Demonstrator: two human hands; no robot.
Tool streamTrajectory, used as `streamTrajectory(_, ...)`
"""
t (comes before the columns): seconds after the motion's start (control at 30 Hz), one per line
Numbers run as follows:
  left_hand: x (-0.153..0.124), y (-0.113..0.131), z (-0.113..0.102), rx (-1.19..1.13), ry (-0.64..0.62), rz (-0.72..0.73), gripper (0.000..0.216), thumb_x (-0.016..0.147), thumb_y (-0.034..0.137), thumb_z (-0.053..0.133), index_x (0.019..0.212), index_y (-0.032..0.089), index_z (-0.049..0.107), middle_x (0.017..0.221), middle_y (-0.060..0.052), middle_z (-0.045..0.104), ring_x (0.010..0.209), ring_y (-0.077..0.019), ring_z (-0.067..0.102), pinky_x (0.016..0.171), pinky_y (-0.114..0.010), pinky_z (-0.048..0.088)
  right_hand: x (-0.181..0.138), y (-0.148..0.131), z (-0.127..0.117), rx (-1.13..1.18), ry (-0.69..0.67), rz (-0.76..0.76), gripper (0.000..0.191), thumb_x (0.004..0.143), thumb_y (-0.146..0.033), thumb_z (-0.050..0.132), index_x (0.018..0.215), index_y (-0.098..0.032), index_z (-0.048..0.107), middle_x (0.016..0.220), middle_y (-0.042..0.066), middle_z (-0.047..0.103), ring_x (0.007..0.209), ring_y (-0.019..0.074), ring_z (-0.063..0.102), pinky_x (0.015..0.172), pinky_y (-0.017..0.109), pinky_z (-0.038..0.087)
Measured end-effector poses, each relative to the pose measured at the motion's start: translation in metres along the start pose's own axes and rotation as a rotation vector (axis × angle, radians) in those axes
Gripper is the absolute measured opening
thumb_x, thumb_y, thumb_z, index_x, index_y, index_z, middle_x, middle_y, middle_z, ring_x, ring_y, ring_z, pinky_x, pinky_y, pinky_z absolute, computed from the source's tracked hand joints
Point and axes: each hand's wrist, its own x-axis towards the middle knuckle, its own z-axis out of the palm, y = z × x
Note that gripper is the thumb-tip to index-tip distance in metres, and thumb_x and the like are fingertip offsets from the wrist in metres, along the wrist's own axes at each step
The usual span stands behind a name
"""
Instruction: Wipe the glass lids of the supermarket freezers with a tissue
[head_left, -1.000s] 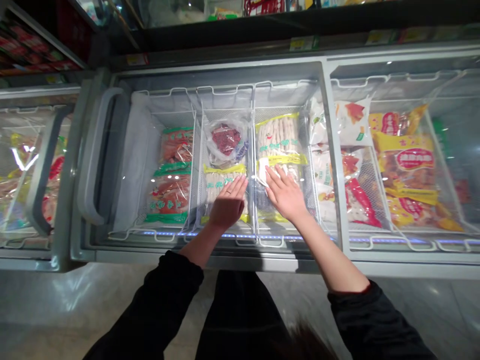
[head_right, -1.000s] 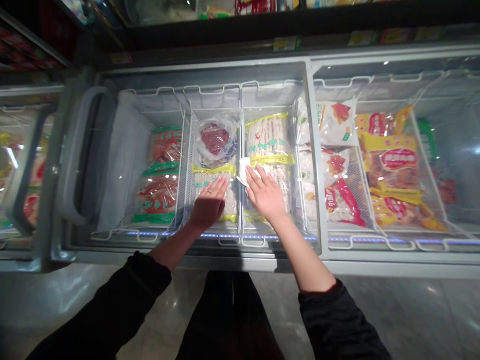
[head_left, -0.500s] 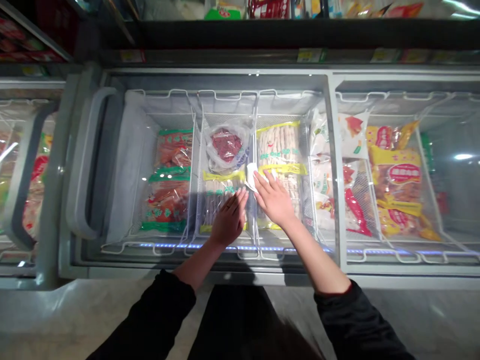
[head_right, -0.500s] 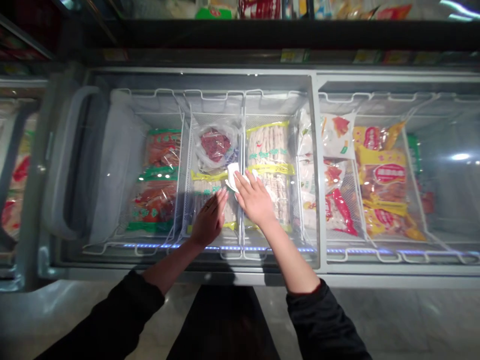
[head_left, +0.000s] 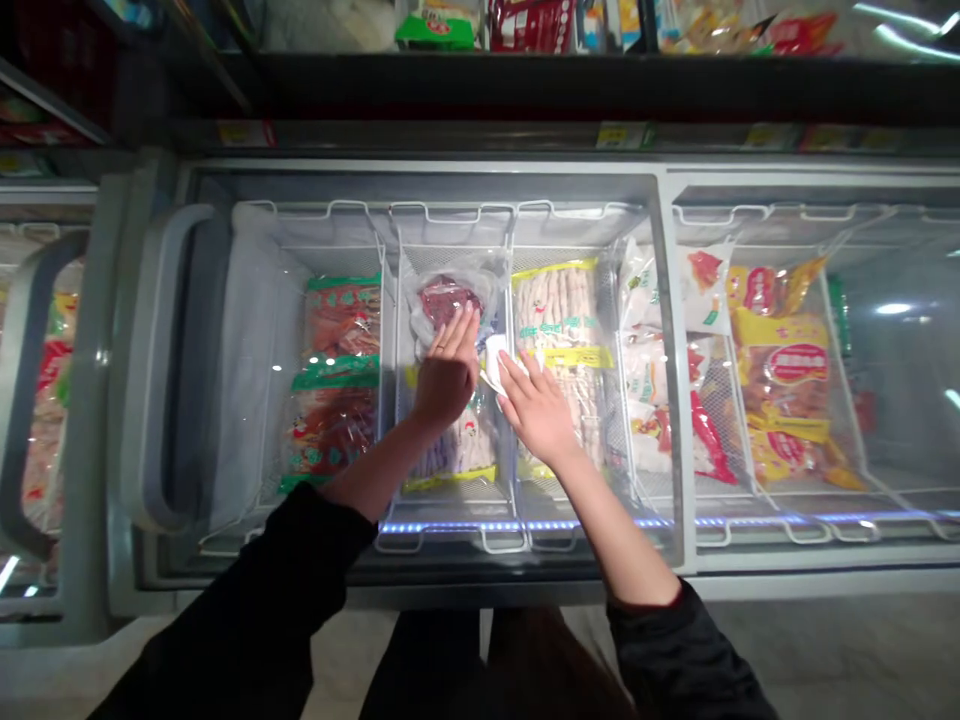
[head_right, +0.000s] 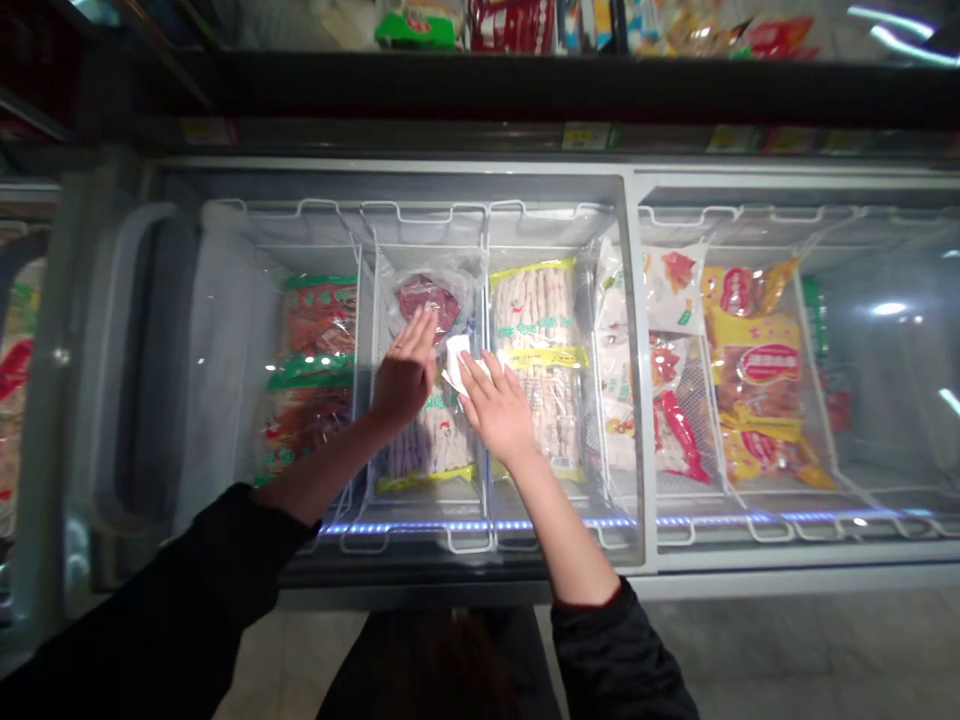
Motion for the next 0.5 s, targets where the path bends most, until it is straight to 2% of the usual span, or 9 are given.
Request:
streamTrajectory(0.1,0.038,-0.016,0.008,0.090,-0.030,-0.008,0.067,0.105,0.010,0.037,0.171,0.017,0.036,0.174,-0.010,0.045,0.164,-0.0255,0.038,0.137,-0.051,0.035,-0.013,0.025,-0.005,-0.028,0.028,0.117,0.057,0.114,-0.036,0.033,0.168,-0.022,0.045,0.177,0.005,0.040,0.167,0.0314,0.030,0.131,0.059,0.037)
streamTrajectory(0.2,0.062,-0.023,0.015,0.150,-0.086,-0.046,0.062,0.107,0.014,0.040,0.169,0.014,0.041,0.175,-0.011,0.043,0.165,-0.0270,0.037,0.138,-0.050,0.032,0.025,0.044,-0.006,-0.010,0.110,0.274,0.061,0.114,-0.038,0.030,0.171,-0.020,0.039,0.178,0.007,0.038,0.168,0.0345,0.026,0.130,0.065,0.036)
streamTrajectory(0.27,0.071,-0.024,0.018,0.182,-0.114,-0.079,0.061,0.108,0.017,0.041,0.169,0.012,0.040,0.176,-0.012,0.041,0.165,-0.0278,0.036,0.138,-0.051,0.032,0.060,0.041,-0.006,0.013,0.154,0.316,0.063,0.113,-0.038,0.028,0.174,-0.021,0.034,0.179,0.007,0.036,0.168,0.0357,0.025,0.131,0.069,0.033)
streamTrajectory(0.37,0.075,-0.024,0.020,0.216,-0.103,-0.095,0.060,0.109,0.017,0.038,0.169,0.010,0.040,0.176,-0.013,0.040,0.165,-0.0266,0.035,0.138,-0.048,0.031,0.084,0.022,-0.004,0.021,0.145,0.221,0.063,0.113,-0.037,0.029,0.174,-0.021,0.033,0.179,0.006,0.035,0.168,0.0341,0.026,0.134,0.066,0.029)
streamTrajectory(0.43,0.073,-0.024,0.020,0.217,-0.081,-0.081,0.061,0.109,0.015,0.036,0.169,0.010,0.039,0.175,-0.013,0.041,0.165,-0.0254,0.036,0.138,-0.047,0.031,0.071,0.014,-0.005,0.010,0.099,0.138,0.061,0.113,-0.038,0.031,0.173,-0.023,0.036,0.179,0.004,0.036,0.168,0.0319,0.028,0.135,0.061,0.031)
streamTrajectory(0.5,0.072,-0.023,0.019,0.203,-0.065,-0.062,0.062,0.108,0.013,0.037,0.170,0.011,0.038,0.174,-0.013,0.043,0.164,-0.0254,0.037,0.138,-0.049,0.033,0.045,0.017,-0.009,-0.009,0.056,0.112,0.059,0.114,-0.037,0.032,0.171,-0.024,0.040,0.177,0.003,0.040,0.167,0.0303,0.030,0.133,0.058,0.034)
